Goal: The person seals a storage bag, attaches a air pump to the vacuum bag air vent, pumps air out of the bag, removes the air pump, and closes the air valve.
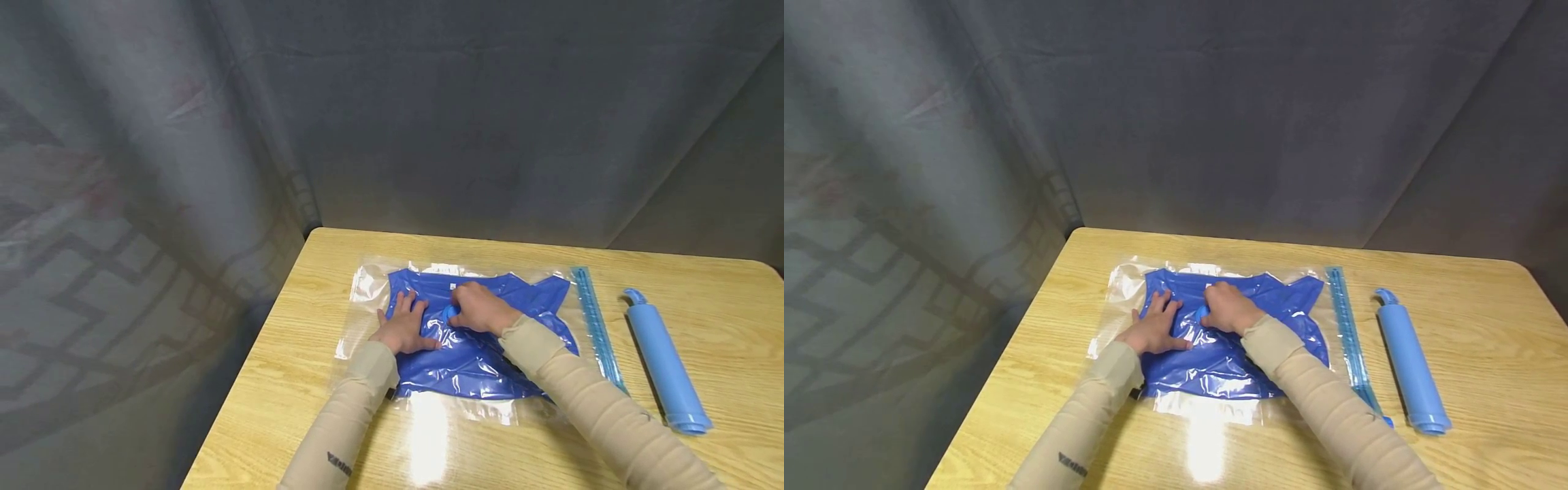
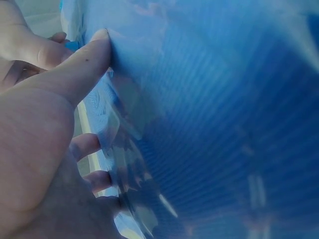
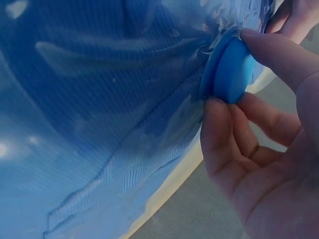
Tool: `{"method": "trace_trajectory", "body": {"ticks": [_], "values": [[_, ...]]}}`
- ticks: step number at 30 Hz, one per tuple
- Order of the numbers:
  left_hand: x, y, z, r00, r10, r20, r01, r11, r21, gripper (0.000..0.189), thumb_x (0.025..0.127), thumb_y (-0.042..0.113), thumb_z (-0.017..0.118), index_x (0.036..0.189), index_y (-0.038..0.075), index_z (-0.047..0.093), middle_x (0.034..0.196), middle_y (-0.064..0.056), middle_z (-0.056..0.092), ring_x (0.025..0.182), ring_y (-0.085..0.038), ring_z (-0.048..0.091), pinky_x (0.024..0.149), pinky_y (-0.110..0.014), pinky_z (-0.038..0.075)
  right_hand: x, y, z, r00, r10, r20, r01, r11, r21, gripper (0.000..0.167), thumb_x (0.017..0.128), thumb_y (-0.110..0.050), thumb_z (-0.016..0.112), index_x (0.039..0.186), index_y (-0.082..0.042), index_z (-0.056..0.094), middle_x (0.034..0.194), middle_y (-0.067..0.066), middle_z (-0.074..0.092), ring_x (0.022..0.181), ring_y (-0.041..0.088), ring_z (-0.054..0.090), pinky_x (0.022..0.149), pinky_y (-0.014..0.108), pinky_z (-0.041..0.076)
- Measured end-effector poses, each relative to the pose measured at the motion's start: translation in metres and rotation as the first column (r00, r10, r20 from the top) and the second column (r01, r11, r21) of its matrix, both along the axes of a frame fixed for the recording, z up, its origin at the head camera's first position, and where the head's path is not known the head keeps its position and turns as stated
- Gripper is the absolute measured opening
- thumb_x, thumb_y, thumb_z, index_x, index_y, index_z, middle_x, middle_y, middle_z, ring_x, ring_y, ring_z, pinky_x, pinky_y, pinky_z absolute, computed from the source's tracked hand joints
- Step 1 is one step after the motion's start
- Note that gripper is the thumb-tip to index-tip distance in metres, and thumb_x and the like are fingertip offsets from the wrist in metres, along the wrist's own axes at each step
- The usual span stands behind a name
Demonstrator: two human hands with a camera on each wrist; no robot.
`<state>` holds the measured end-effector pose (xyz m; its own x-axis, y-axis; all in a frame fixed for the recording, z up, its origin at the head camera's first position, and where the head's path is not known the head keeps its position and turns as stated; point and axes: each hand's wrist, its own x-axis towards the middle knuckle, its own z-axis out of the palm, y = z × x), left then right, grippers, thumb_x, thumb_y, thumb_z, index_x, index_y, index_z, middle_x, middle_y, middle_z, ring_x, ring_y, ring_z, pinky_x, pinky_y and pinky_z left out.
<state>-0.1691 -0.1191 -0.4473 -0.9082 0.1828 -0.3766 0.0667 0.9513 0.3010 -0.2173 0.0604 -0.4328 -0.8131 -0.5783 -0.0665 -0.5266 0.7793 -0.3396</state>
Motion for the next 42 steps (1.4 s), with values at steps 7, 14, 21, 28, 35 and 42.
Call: {"method": "trace_trajectory", "body": {"ticks": [7, 14, 21, 28, 35, 42], "values": [[0.002, 0.0, -0.001, 1.0, -0.001, -0.008, 0.001, 1.0, 0.005, 0.096, 0.076, 0.059, 0.072, 0.153, 0.021, 0.028, 0.164, -0.008, 0.008, 0.152, -0.03, -0.002, 0.111, -0.072, 0.009, 0.005, -0.001, -0.004, 0.997, -0.039, -0.064, 0.04, 0.999, 0.021, 0.034, 0.077, -0.034, 0.079, 0.067, -0.007, 0.06, 0.062, 0.004, 0.056, 0.058, 0.021, 0.056, 0.058, 0.04, 0.049], [-0.001, 0.0, -0.002, 1.0, -0.002, -0.005, 0.002, 1.0, 0.003, 0.096, 0.077, 0.059, 0.072, 0.153, 0.021, 0.026, 0.164, -0.008, 0.007, 0.152, -0.03, -0.003, 0.112, -0.071, 0.009, 0.009, -0.004, -0.005, 0.987, -0.058, -0.153, 0.067, 0.997, 0.049, 0.036, 0.079, -0.036, 0.076, 0.066, -0.005, 0.062, 0.064, 0.01, 0.061, 0.06, 0.028, 0.061, 0.058, 0.044, 0.052], [0.001, 0.001, 0.0, 1.0, -0.003, -0.004, 0.003, 1.0, 0.002, 0.095, 0.078, 0.058, 0.072, 0.153, 0.02, 0.027, 0.164, -0.009, 0.008, 0.151, -0.03, -0.002, 0.111, -0.071, 0.009, 0.009, -0.005, -0.008, 0.979, -0.063, -0.193, 0.086, 0.99, 0.111, 0.039, 0.083, -0.039, 0.07, 0.069, -0.003, 0.065, 0.068, 0.015, 0.064, 0.063, 0.033, 0.064, 0.055, 0.046, 0.053], [0.002, 0.002, 0.001, 1.0, -0.002, -0.006, 0.002, 1.0, 0.006, 0.092, 0.079, 0.055, 0.072, 0.152, 0.019, 0.028, 0.164, -0.009, 0.009, 0.151, -0.031, -0.001, 0.112, -0.071, 0.01, 0.009, 0.0, -0.003, 0.988, -0.078, -0.133, 0.098, 0.984, 0.149, 0.047, 0.088, -0.049, 0.063, 0.072, -0.004, 0.065, 0.068, 0.012, 0.063, 0.062, 0.029, 0.063, 0.055, 0.045, 0.052], [-0.001, 0.002, -0.001, 1.0, 0.002, -0.001, -0.002, 1.0, -0.011, 0.095, 0.077, 0.058, 0.071, 0.152, 0.021, 0.028, 0.164, -0.008, 0.009, 0.152, -0.03, -0.002, 0.112, -0.071, 0.011, 0.009, 0.008, 0.007, 0.988, 0.129, -0.083, -0.119, 0.987, 0.108, 0.041, 0.079, -0.026, 0.078, 0.111, -0.005, 0.064, 0.106, 0.016, 0.059, 0.085, 0.029, 0.064, 0.076, 0.047, 0.055], [-0.001, 0.001, 0.0, 1.0, 0.0, 0.003, 0.0, 1.0, -0.001, 0.095, 0.078, 0.058, 0.072, 0.152, 0.021, 0.027, 0.164, -0.009, 0.007, 0.152, -0.03, -0.003, 0.111, -0.072, 0.01, 0.007, 0.006, 0.01, 0.97, 0.237, -0.06, -0.233, 0.97, 0.07, 0.029, 0.075, -0.003, 0.076, 0.104, -0.004, 0.071, 0.097, 0.014, 0.061, 0.083, 0.027, 0.064, 0.078, 0.043, 0.055]]}}
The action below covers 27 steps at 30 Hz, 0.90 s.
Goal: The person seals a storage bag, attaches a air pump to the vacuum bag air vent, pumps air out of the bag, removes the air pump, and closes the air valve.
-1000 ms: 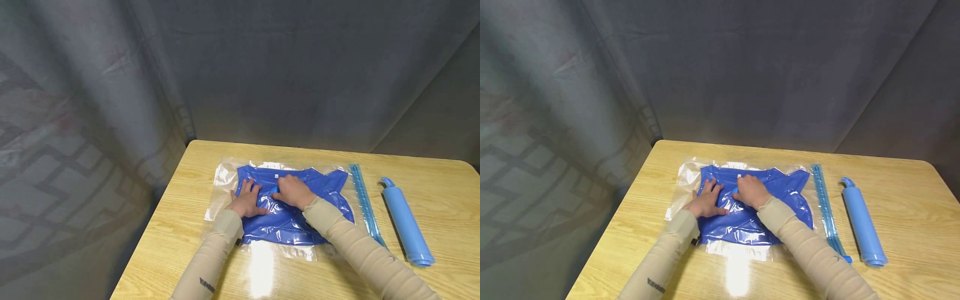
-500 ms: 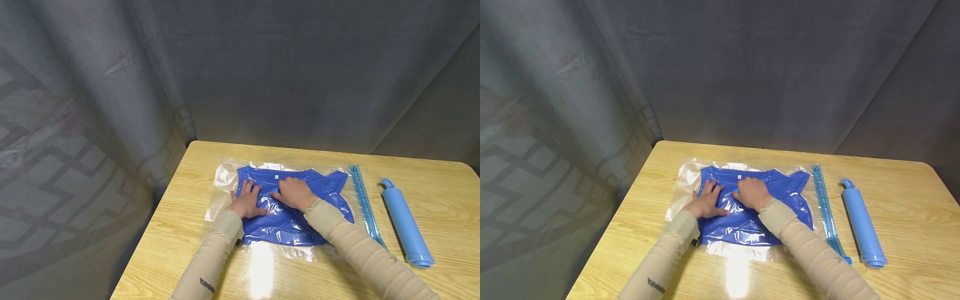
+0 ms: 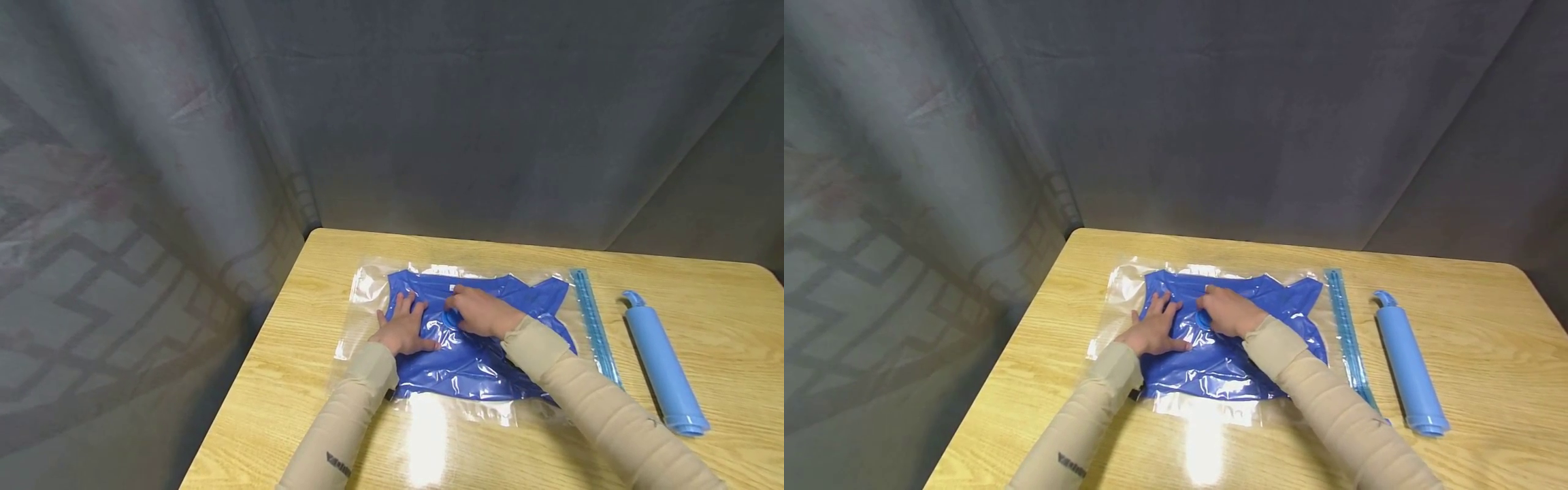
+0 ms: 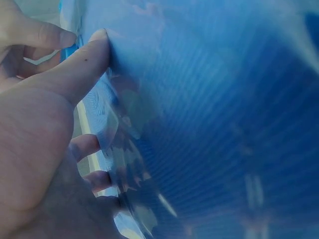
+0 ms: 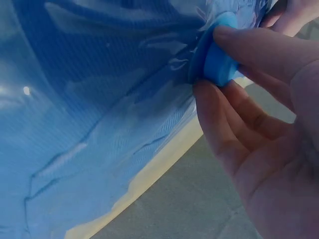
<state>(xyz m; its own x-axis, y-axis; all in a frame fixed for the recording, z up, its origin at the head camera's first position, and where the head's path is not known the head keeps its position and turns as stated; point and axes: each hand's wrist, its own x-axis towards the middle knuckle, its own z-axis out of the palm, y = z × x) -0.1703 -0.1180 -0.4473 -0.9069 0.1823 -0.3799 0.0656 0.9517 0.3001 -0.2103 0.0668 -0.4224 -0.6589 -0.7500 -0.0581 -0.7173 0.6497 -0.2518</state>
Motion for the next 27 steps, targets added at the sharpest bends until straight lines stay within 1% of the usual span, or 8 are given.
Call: {"method": "trace_trajectory", "body": {"ticks": [3, 8, 15, 20, 23, 27], "values": [[0.0006, -0.0001, 0.0005, 1.0, -0.003, -0.002, 0.003, 1.0, -0.001, 0.095, 0.078, 0.058, 0.071, 0.153, 0.021, 0.027, 0.164, -0.008, 0.007, 0.152, -0.03, -0.003, 0.111, -0.072, 0.009, -0.001, -0.0021, -0.0001, 1.0, -0.026, -0.001, 0.026, 1.0, 0.015, 0.03, 0.074, -0.007, 0.078, 0.103, -0.003, 0.071, 0.098, 0.015, 0.063, 0.085, 0.029, 0.065, 0.079, 0.043, 0.055], [0.0002, -0.0001, -0.0001, 1.0, -0.007, -0.009, 0.007, 1.0, 0.001, 0.095, 0.077, 0.058, 0.072, 0.153, 0.021, 0.028, 0.164, -0.009, 0.007, 0.151, -0.031, -0.002, 0.111, -0.072, 0.01, -0.0026, -0.0043, -0.0021, 0.998, -0.06, -0.015, 0.061, 0.997, 0.046, 0.033, 0.073, -0.013, 0.081, 0.103, -0.004, 0.072, 0.097, 0.015, 0.063, 0.083, 0.029, 0.064, 0.078, 0.044, 0.055], [-0.0005, -0.0001, -0.0007, 1.0, -0.005, -0.015, 0.005, 1.0, -0.004, 0.094, 0.077, 0.058, 0.072, 0.152, 0.02, 0.028, 0.164, -0.009, 0.008, 0.152, -0.031, -0.001, 0.111, -0.072, 0.011, -0.0039, -0.0049, -0.0035, 0.995, -0.105, -0.001, 0.105, 0.994, 0.024, 0.035, 0.073, -0.018, 0.08, 0.102, 0.0, 0.071, 0.095, 0.014, 0.065, 0.083, 0.026, 0.062, 0.078, 0.043, 0.054], [-0.0005, -0.0002, -0.0016, 1.0, -0.007, -0.014, 0.007, 1.0, -0.002, 0.094, 0.077, 0.058, 0.072, 0.152, 0.02, 0.029, 0.164, -0.01, 0.008, 0.151, -0.031, -0.001, 0.111, -0.072, 0.011, -0.004, -0.006, -0.0036, 0.991, -0.132, 0.007, 0.132, 0.99, 0.039, 0.036, 0.075, -0.022, 0.08, 0.1, 0.001, 0.07, 0.094, 0.015, 0.065, 0.083, 0.028, 0.063, 0.078, 0.045, 0.054], [-0.0007, -0.0001, -0.0016, 1.0, -0.007, -0.011, 0.007, 1.0, -0.005, 0.094, 0.078, 0.059, 0.071, 0.152, 0.021, 0.028, 0.164, -0.009, 0.008, 0.152, -0.031, -0.001, 0.111, -0.072, 0.011, -0.0037, -0.007, -0.0053, 0.989, -0.15, -0.002, 0.15, 0.988, 0.041, 0.033, 0.075, -0.024, 0.08, 0.095, 0.001, 0.07, 0.09, 0.014, 0.065, 0.08, 0.028, 0.062, 0.076, 0.045, 0.053], [-0.0008, -0.0001, -0.0026, 1.0, -0.009, -0.014, 0.009, 1.0, -0.009, 0.094, 0.078, 0.059, 0.071, 0.152, 0.021, 0.028, 0.164, -0.009, 0.008, 0.152, -0.03, -0.001, 0.111, -0.072, 0.011, -0.0031, -0.0098, -0.0085, 0.983, -0.182, -0.023, 0.183, 0.983, 0.033, 0.028, 0.075, -0.026, 0.079, 0.083, -0.001, 0.068, 0.079, 0.012, 0.064, 0.072, 0.027, 0.062, 0.069, 0.043, 0.053]]}}
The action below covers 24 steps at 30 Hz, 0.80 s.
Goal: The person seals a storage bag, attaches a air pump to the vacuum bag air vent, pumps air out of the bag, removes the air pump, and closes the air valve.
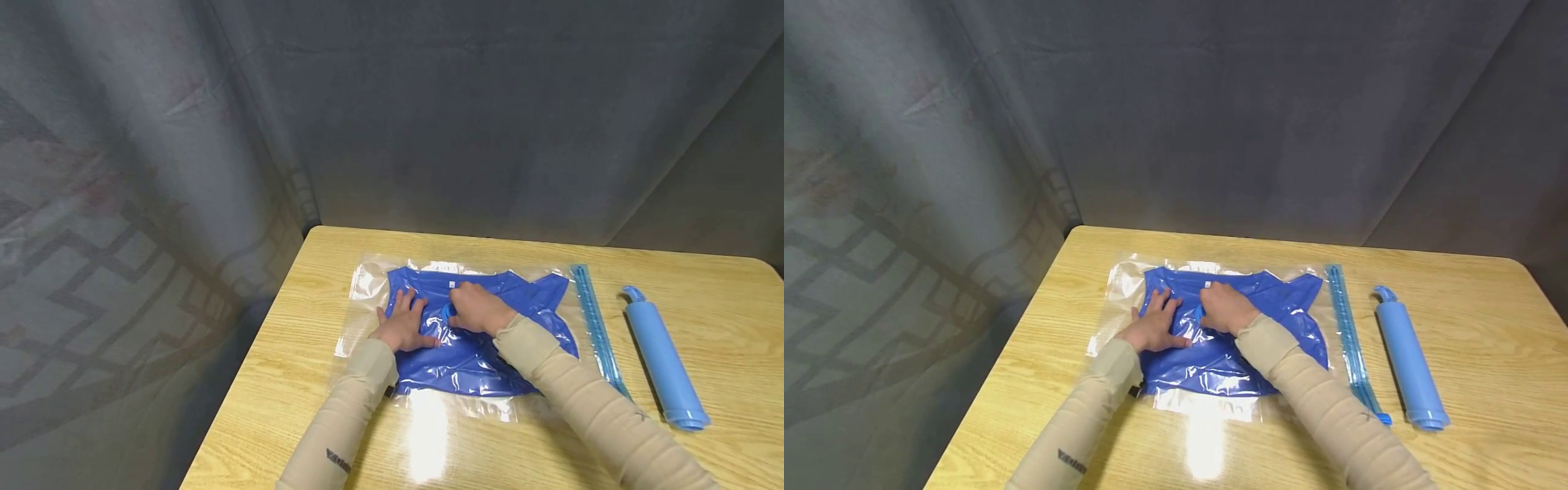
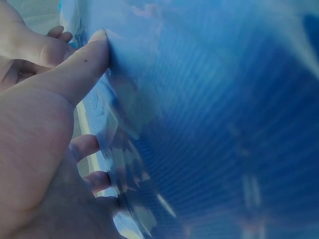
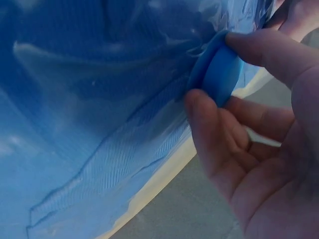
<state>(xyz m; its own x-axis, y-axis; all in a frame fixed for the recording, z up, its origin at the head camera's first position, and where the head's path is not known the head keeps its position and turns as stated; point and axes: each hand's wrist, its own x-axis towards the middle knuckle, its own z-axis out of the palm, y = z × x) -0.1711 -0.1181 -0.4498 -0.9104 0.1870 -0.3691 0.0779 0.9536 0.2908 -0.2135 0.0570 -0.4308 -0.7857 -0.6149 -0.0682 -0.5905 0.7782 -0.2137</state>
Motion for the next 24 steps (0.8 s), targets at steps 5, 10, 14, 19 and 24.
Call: {"method": "trace_trajectory", "body": {"ticks": [5, 10, 14, 19, 24], "values": [[0.0, -0.001, -0.001, 1.0, -0.007, -0.008, 0.007, 1.0, 0.003, 0.094, 0.078, 0.059, 0.071, 0.153, 0.02, 0.027, 0.164, -0.01, 0.007, 0.151, -0.031, -0.001, 0.11, -0.072, 0.012, 0.002, -0.003, 0.0, 0.999, -0.053, -0.009, 0.053, 0.999, 0.001, 0.027, 0.076, -0.026, 0.077, 0.078, -0.001, 0.067, 0.074, 0.014, 0.064, 0.067, 0.029, 0.063, 0.063, 0.044, 0.053], [0.001, -0.001, 0.0, 1.0, -0.004, -0.007, 0.004, 1.0, 0.001, 0.096, 0.077, 0.059, 0.071, 0.153, 0.02, 0.027, 0.164, -0.01, 0.007, 0.151, -0.031, -0.001, 0.111, -0.072, 0.011, 0.005, -0.006, -0.001, 0.997, -0.076, -0.024, 0.076, 0.997, 0.015, 0.026, 0.078, -0.026, 0.076, 0.076, -0.001, 0.067, 0.073, 0.015, 0.064, 0.068, 0.03, 0.064, 0.064, 0.045, 0.054], [0.001, -0.001, -0.001, 1.0, -0.001, -0.003, 0.001, 1.0, 0.003, 0.096, 0.077, 0.059, 0.072, 0.153, 0.02, 0.027, 0.164, -0.01, 0.007, 0.151, -0.031, -0.001, 0.111, -0.072, 0.011, 0.007, -0.009, -0.003, 0.994, -0.097, -0.045, 0.098, 0.995, 0.019, 0.026, 0.08, -0.025, 0.074, 0.073, -0.001, 0.067, 0.071, 0.015, 0.065, 0.067, 0.032, 0.066, 0.063, 0.046, 0.054], [0.0, 0.0, -0.002, 1.0, -0.002, 0.002, 0.002, 1.0, 0.0, 0.095, 0.078, 0.06, 0.071, 0.153, 0.021, 0.026, 0.164, -0.008, 0.006, 0.152, -0.03, -0.002, 0.111, -0.071, 0.01, 0.01, -0.012, -0.001, 0.991, -0.118, -0.07, 0.12, 0.992, 0.025, 0.026, 0.081, -0.023, 0.073, 0.07, 0.0, 0.067, 0.071, 0.018, 0.066, 0.067, 0.035, 0.067, 0.062, 0.047, 0.055], [-0.001, -0.001, -0.001, 1.0, -0.007, -0.007, 0.006, 1.0, -0.002, 0.095, 0.078, 0.06, 0.071, 0.152, 0.021, 0.028, 0.164, -0.009, 0.008, 0.152, -0.03, 0.0, 0.111, -0.072, 0.012, 0.01, -0.013, 0.001, 0.988, -0.151, -0.024, 0.153, 0.985, 0.08, 0.032, 0.085, -0.029, 0.069, 0.07, 0.0, 0.068, 0.075, 0.02, 0.068, 0.07, 0.037, 0.068, 0.063, 0.048, 0.055]]}}
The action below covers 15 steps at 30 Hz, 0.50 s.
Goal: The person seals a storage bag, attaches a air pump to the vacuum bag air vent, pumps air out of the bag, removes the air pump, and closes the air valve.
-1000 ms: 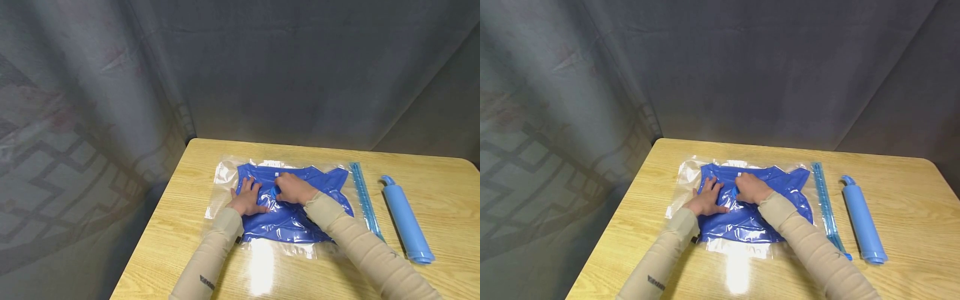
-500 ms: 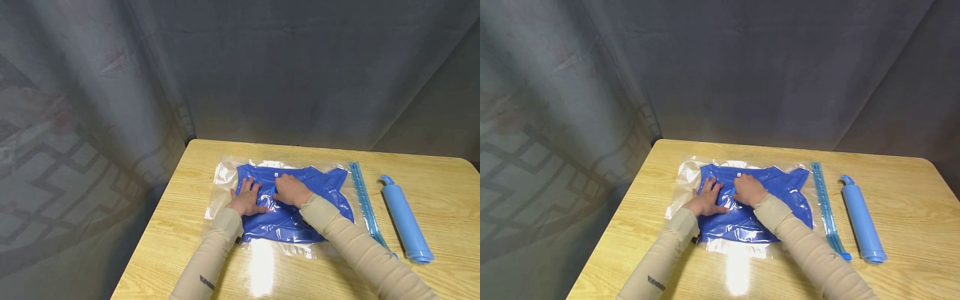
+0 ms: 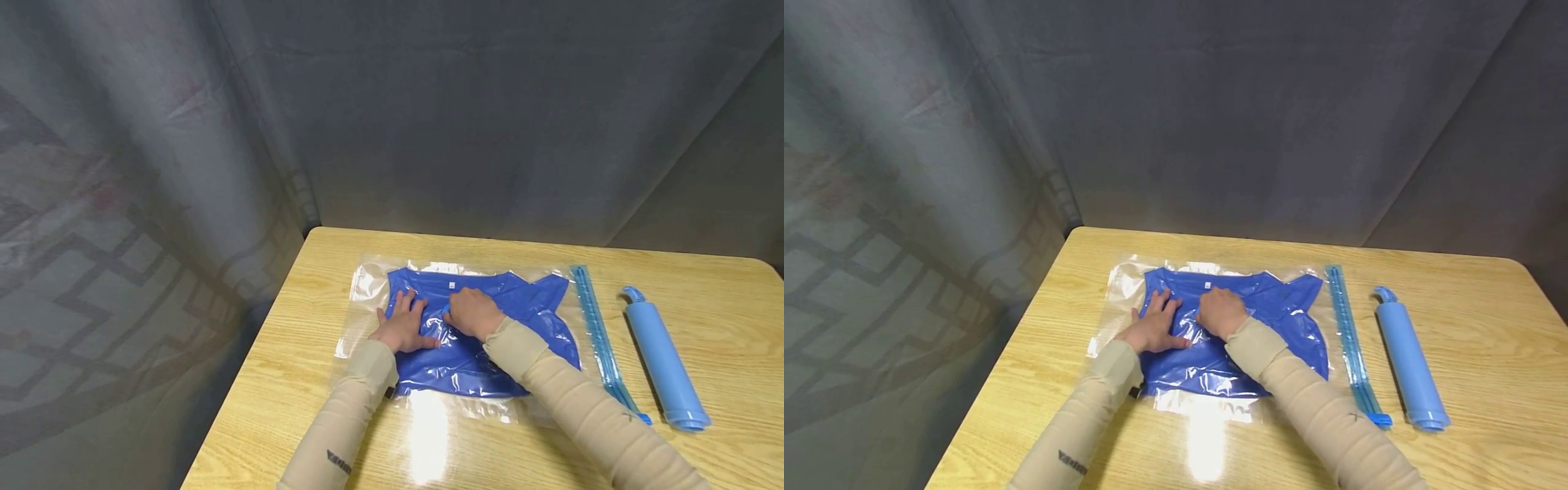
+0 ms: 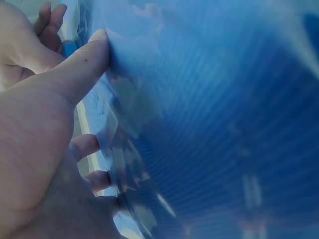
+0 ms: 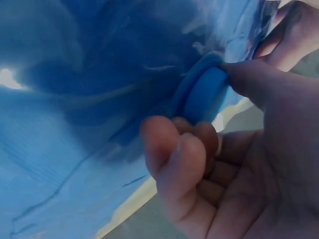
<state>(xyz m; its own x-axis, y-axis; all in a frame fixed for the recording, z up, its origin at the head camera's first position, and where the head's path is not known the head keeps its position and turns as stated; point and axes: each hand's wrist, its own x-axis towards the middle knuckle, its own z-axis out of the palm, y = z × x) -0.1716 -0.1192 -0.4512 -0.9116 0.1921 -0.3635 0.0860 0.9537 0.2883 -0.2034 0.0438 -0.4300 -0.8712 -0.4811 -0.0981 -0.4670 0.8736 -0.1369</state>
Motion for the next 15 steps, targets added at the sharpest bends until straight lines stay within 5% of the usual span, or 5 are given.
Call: {"method": "trace_trajectory", "body": {"ticks": [15], "values": [[0.0004, 0.0008, 0.0006, 1.0, 0.005, 0.012, -0.005, 1.0, 0.009, 0.095, 0.078, 0.058, 0.071, 0.153, 0.02, 0.027, 0.164, -0.008, 0.006, 0.152, -0.03, -0.003, 0.111, -0.071, 0.009, -0.0031, 0.0081, -0.0072, 0.99, -0.106, 0.097, 0.104, 0.994, 0.028, 0.049, 0.091, -0.046, 0.057, 0.086, 0.001, 0.07, 0.088, 0.021, 0.069, 0.08, 0.037, 0.067, 0.067, 0.05, 0.055]]}}
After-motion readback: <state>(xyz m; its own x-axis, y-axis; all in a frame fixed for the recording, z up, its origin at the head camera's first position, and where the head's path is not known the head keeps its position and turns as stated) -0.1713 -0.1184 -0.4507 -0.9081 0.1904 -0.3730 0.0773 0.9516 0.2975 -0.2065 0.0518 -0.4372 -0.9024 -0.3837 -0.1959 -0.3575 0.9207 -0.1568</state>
